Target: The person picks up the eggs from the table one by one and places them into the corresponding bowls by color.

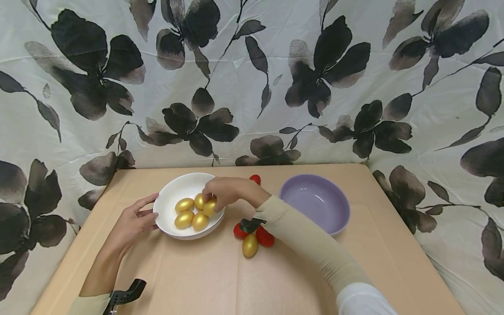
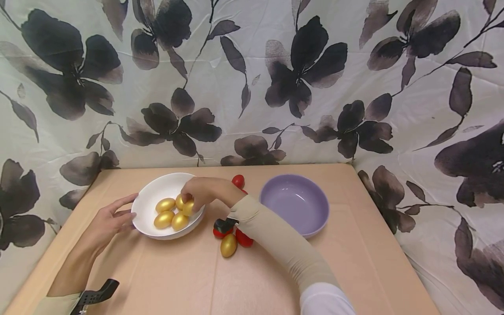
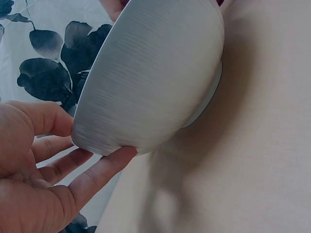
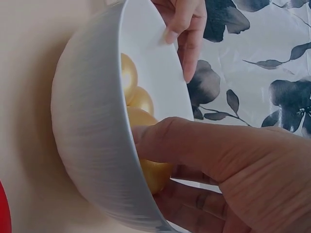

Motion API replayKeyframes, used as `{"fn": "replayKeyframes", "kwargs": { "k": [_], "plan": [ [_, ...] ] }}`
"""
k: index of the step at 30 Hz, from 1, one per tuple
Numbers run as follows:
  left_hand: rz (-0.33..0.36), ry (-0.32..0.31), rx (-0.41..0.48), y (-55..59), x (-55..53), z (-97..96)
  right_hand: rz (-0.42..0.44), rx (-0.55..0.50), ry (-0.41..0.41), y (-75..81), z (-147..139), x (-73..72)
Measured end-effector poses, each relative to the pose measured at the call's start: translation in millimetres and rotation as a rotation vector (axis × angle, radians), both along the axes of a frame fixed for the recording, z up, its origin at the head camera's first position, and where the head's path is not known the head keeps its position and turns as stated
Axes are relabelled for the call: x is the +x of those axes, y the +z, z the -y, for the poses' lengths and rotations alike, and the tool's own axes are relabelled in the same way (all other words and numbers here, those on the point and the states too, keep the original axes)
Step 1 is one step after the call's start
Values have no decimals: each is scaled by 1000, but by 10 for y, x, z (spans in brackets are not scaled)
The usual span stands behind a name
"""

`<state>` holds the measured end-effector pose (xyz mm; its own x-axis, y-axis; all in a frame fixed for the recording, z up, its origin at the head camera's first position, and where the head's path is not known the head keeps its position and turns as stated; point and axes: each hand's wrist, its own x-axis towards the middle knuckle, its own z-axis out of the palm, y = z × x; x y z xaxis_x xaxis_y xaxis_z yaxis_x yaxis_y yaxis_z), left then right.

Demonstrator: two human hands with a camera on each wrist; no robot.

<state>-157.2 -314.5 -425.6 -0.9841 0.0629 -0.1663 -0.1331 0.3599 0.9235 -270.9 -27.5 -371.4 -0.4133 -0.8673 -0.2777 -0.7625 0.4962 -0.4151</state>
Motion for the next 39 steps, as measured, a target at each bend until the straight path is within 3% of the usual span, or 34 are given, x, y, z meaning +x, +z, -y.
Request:
{"fn": "replayKeyframes", "kwargs": {
  "k": [8, 14, 24, 39],
  "plan": [
    [5, 17, -2, -5, -19, -33, 15, 13, -13, -35, -23, -45],
    [12, 14, 24, -8, -27, -60, 11, -47, -28, 3, -127, -67],
    [-4, 24, 17, -8, -41, -84, 177, -183, -43, 104, -449, -63],
    [-9, 22, 5, -37, -36, -76, 265, -163, -41, 130, -723, 120]
  ]
}}
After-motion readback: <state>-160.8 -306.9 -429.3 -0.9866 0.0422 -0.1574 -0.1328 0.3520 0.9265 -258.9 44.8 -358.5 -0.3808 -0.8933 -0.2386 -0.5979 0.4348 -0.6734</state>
